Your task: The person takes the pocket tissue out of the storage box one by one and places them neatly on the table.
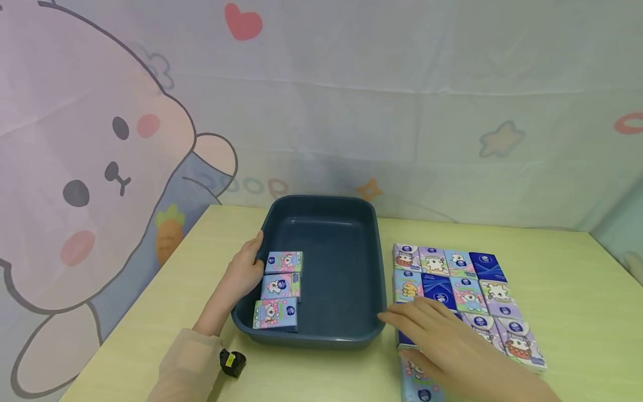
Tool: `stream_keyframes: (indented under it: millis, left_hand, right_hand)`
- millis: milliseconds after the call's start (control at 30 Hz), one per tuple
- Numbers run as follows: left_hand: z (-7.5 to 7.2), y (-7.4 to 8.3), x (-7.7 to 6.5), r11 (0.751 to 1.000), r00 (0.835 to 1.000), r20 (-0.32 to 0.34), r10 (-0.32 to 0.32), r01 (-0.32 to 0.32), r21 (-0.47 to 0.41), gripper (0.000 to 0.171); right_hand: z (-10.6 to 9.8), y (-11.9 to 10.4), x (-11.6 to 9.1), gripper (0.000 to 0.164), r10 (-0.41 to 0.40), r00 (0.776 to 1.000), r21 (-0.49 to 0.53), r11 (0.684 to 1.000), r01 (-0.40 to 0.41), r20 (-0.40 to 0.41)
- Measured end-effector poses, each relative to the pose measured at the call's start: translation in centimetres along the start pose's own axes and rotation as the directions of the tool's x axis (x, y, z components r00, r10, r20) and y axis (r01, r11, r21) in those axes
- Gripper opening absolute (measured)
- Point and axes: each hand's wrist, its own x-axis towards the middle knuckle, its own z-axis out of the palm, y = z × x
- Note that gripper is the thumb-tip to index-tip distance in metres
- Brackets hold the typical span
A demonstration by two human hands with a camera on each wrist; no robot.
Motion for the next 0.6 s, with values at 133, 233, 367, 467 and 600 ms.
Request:
stream_keyframes:
  millis: [133, 233, 367, 467, 600]
  left_hand:
    - [0.1, 0.0, 0.0, 1.000, 1.000, -0.002, -0.001, 0.001, 0.004, 0.058]
    - [0.1, 0.0, 0.0, 1.000, 1.000, -0.002, -0.004, 0.004, 0.005, 0.058]
    - [0.0, 0.0, 0.0, 1.000, 1.000, -0.002, -0.005, 0.005, 0.006, 0.058]
    - [0.0, -0.1, 0.0, 1.000, 1.000, -0.003, -0.004, 0.004, 0.009, 0.058]
    - [0.0, -0.1, 0.0, 1.000, 1.000, 0.000, -0.003, 0.003, 0.007, 0.058]
  right_hand:
    - [-0.1, -0.5, 1.0, 0.041, -0.193, 0.963, -0.119, 0.978, 0.173, -0.186]
    - [-0.3, -0.9, 1.9, 0.042, -0.275, 0.932, -0.147, 0.958, 0.245, -0.236]
    - [-0.6, -1.3, 3.1, 0.051, -0.323, 0.920, -0.173, 0.942, 0.289, -0.222]
    - [-0.5, -1.4, 4.2, 0.050, -0.356, 0.909, -0.193, 0.928, 0.318, -0.217]
    - [-0.3, -1.5, 5.8, 0.043, -0.397, 0.891, -0.219, 0.911, 0.351, -0.221]
